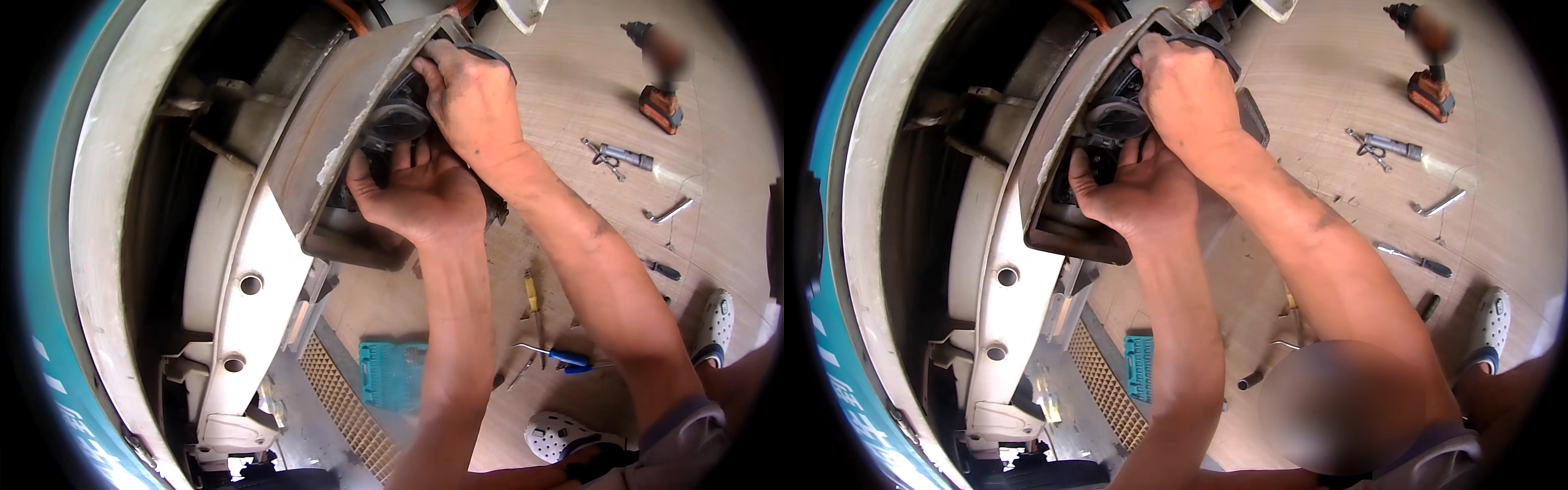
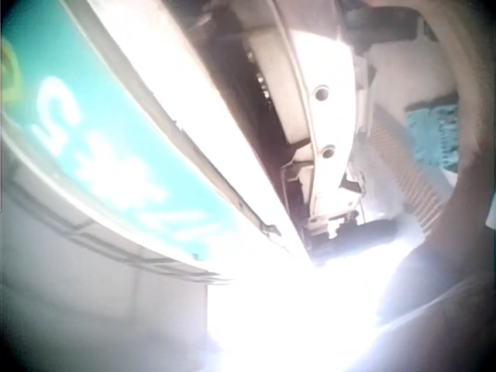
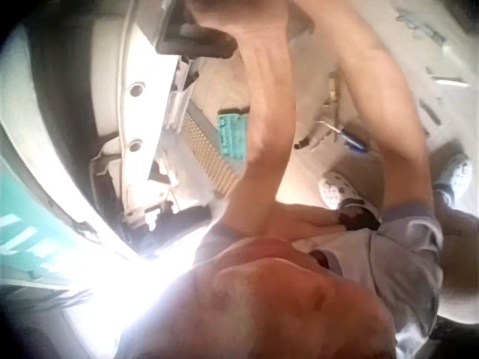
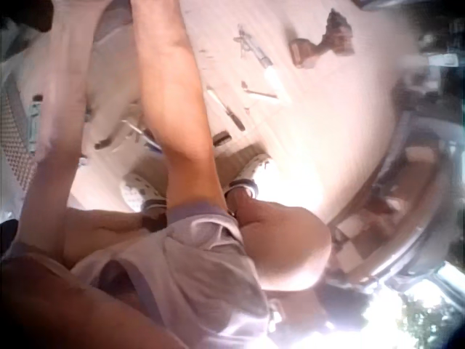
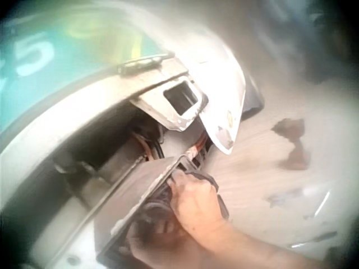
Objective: The person repairs the charging port of a vehicle by removing screws from a metal housing, detaching and cleaning the internal components by hand, and then reassembling the port with the screws.
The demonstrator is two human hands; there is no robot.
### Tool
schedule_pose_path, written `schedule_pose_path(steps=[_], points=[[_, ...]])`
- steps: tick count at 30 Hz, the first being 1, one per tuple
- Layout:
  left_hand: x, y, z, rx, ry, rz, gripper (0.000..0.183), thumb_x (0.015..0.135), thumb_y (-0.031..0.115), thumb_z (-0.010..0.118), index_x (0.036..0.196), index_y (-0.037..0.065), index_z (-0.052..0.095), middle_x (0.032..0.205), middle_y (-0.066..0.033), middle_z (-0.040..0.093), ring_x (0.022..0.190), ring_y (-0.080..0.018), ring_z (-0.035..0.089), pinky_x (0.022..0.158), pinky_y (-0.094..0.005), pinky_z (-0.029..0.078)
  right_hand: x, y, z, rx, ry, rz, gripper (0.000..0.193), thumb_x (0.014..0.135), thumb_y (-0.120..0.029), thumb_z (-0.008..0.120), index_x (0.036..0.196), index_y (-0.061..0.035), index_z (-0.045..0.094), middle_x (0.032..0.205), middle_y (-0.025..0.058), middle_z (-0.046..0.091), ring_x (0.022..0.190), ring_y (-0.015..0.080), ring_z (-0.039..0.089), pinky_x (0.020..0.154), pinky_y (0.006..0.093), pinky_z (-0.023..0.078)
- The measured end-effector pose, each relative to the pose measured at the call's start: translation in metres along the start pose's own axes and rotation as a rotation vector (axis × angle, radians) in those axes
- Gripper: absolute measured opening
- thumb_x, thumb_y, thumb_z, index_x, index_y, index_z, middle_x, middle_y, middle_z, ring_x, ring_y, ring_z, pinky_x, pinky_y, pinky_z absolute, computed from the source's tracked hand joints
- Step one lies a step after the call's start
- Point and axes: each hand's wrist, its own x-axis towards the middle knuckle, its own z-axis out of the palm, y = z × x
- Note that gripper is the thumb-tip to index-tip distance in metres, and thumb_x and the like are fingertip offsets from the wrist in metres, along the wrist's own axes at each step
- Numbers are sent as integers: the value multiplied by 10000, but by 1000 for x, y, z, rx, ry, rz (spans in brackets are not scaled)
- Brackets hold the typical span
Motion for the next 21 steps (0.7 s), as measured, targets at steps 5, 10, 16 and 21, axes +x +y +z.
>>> schedule_pose_path(steps=[5,10,16,21], points=[[2,-1,-1,-49,-4,-13,577,924,452,565,1255,-21,552,1292,-129,549,1190,-230,520,1075,-340,400,-2,5,4,-12,58,-45,98,858,-85,647,946,-58,681,795,202,685,710,411,677,638,494,560],[2,-5,2,-62,49,-27,595,918,456,568,1248,-39,550,1316,-134,535,1215,-216,500,1086,-332,381,6,8,3,-162,26,-44,99,881,-148,691,922,-75,744,776,192,683,719,398,669,646,469,540],[9,-1,1,-74,58,-35,604,926,470,548,1260,-33,550,1315,-128,538,1209,-211,502,1082,-335,379,11,-3,1,-270,-80,-7,144,902,-219,657,951,-102,728,831,174,709,767,393,690,700,497,561],[7,-4,8,-81,110,-15,609,916,482,553,1244,-31,569,1287,-116,558,1187,-202,513,1071,-331,390,7,2,2,-262,-10,-61,124,882,-200,672,959,-122,730,849,155,701,773,392,684,704,499,556]])
